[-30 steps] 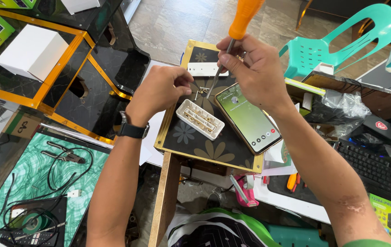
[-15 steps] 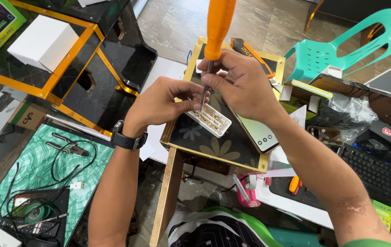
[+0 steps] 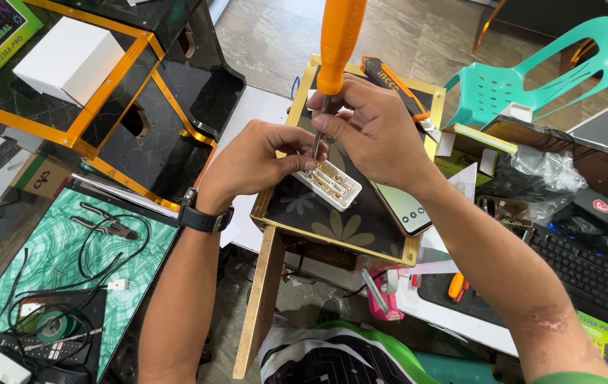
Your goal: The person unscrews and opens a white extension socket housing with a screwdriver, then handles a black power cable, strips its insulation with pliers, and twists the exposed wire strands by hand while working over a cluttered workbench.
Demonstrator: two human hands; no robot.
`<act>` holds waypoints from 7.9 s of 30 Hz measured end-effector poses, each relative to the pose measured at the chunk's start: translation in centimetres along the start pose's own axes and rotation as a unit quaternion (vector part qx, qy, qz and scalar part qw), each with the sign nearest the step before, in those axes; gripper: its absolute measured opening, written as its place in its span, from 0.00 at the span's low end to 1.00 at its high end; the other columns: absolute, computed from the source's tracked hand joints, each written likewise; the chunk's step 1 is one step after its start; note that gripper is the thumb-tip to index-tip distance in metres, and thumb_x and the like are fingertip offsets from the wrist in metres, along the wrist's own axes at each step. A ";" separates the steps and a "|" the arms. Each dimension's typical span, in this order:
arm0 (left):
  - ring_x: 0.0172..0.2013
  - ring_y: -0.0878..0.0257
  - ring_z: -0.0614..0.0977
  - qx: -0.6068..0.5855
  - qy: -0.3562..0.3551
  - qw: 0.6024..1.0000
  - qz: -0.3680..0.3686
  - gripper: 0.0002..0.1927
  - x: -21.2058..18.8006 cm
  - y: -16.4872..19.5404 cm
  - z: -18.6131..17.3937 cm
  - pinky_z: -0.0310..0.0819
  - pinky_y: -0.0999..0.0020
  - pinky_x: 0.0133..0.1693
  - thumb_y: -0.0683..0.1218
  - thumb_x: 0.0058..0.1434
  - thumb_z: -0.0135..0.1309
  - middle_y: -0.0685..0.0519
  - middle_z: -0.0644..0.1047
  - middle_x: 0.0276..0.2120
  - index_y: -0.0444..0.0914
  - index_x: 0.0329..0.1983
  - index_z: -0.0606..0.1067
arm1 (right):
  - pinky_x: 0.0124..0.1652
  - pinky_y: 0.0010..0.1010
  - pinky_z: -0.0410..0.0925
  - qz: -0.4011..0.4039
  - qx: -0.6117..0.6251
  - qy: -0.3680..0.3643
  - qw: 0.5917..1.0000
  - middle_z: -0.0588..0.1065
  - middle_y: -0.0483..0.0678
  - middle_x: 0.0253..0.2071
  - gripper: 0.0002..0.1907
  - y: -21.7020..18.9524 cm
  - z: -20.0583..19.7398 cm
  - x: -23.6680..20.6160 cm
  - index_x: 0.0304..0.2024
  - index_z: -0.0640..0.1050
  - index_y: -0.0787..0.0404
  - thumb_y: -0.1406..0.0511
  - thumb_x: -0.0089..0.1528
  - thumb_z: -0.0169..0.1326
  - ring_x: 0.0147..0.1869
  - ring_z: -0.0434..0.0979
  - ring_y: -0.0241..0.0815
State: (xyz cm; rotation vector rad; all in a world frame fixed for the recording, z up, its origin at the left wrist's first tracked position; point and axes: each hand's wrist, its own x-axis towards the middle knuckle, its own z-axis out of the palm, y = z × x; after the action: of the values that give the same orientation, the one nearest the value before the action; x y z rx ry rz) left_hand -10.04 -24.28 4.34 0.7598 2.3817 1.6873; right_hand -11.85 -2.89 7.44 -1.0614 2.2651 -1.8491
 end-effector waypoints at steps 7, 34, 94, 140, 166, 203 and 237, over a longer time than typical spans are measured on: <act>0.41 0.71 0.84 -0.012 0.000 1.000 0.007 0.03 -0.1 0.1 0.2 0.81 0.72 0.44 0.36 0.62 0.60 0.54 0.84 0.35 0.31 0.35 0.76 | 0.49 0.26 0.75 -0.004 -0.009 0.004 1.000 0.75 0.45 0.45 0.10 -0.2 0.0 0.0 0.52 0.76 0.70 0.74 0.68 0.55 0.49 0.77 0.31; 0.36 0.57 0.84 0.070 0.022 0.995 0.068 0.11 -0.5 -1.2 1.1 0.79 0.64 0.40 0.35 0.61 0.58 0.49 0.81 0.32 0.33 0.46 0.73 | 0.40 0.22 0.74 -0.012 0.011 -0.011 1.000 0.80 0.43 0.35 0.03 0.4 0.7 0.8 0.41 0.81 0.69 0.73 0.65 0.60 0.38 0.79 0.27; 0.39 0.69 0.84 -0.102 0.102 0.990 -0.004 0.08 -0.6 -2.0 2.3 0.81 0.72 0.42 0.37 0.60 0.64 0.52 0.83 0.37 0.30 0.41 0.78 | 0.53 0.26 0.74 0.026 0.123 -0.072 0.989 0.80 0.49 0.52 0.22 -0.7 0.0 0.4 0.63 0.68 0.66 0.71 0.67 0.55 0.52 0.80 0.32; 0.37 0.71 0.83 -0.085 0.101 0.991 -0.003 0.08 -1.1 -2.3 2.7 0.79 0.75 0.39 0.39 0.59 0.65 0.54 0.83 0.34 0.32 0.40 0.78 | 0.51 0.25 0.74 -0.011 0.034 -0.052 0.998 0.76 0.49 0.50 0.19 0.9 1.2 -0.5 0.61 0.72 0.69 0.73 0.69 0.57 0.50 0.78 0.33; 0.35 0.56 0.82 0.190 0.048 0.978 0.074 0.05 -3.1 2.3 1.8 0.77 0.62 0.38 0.38 0.58 0.60 0.50 0.79 0.35 0.37 0.38 0.80 | 0.52 0.29 0.75 -0.027 0.106 0.005 0.994 0.77 0.51 0.46 0.16 0.5 -1.2 -1.0 0.60 0.69 0.71 0.79 0.69 0.47 0.49 0.79 0.38; 0.51 0.50 0.78 0.449 -0.068 0.855 0.251 0.19 -2.3 2.5 2.8 0.77 0.62 0.48 0.34 0.48 0.52 0.49 0.75 0.43 0.35 0.45 0.74 | 0.49 0.28 0.75 0.018 0.116 0.097 0.988 0.76 0.50 0.45 0.15 0.8 -4.3 -4.2 0.59 0.70 0.70 0.77 0.69 0.50 0.48 0.79 0.37; 0.42 0.53 0.83 0.295 -0.033 0.952 0.069 0.15 2.8 4.6 3.6 0.77 0.61 0.45 0.50 0.58 0.63 0.47 0.81 0.42 0.37 0.44 0.82 | 0.33 0.21 0.63 0.118 0.139 0.277 0.943 0.72 0.41 0.32 0.10 1.9 -11.2 -16.8 0.51 0.78 0.69 0.72 0.68 0.54 0.32 0.67 0.28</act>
State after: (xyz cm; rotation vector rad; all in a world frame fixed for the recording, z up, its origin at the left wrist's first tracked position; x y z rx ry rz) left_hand -9.63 -18.78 7.68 1.0573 2.8634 0.9439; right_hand -4.65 15.49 2.65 -0.2265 2.1338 -2.4814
